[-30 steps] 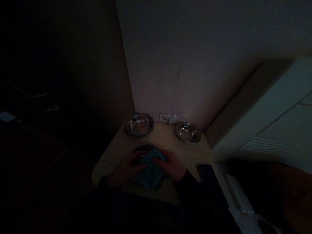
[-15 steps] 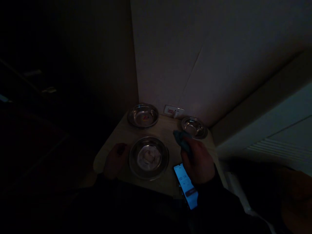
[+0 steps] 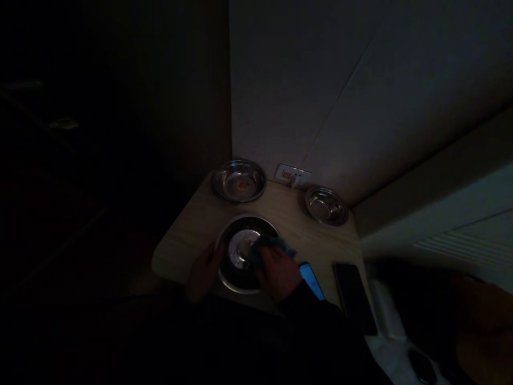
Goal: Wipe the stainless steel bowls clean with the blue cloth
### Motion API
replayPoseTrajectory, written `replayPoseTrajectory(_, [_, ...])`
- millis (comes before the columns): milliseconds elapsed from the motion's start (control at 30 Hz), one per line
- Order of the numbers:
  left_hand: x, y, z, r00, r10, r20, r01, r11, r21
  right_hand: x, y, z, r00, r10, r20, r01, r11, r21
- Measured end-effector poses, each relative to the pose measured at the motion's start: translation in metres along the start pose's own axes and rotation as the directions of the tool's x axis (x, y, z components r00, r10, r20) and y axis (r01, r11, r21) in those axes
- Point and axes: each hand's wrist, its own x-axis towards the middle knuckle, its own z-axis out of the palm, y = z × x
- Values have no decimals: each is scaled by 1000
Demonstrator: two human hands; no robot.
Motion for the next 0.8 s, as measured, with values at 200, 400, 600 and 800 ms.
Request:
replayPoseTrajectory(200, [3,1,9,999,-34,-9,32,989,-142,1,-6,15,998,-64,25,60,989,137])
replayPoseTrajectory(400, [6,0,13,995,-87,-48,78,982,-172,-1,-13,19,987,-100,122,85,989,123])
replayPoseTrajectory(600, [9,-9,16,998,22,-61,-35,975,-217,7,-21,11,960,21,279,-16,1000,-20])
replayPoseTrajectory(800, [9,-15,16,998,16,-67,-30,977,-213,9,-20,2,962,-19,273,22,1000,-10])
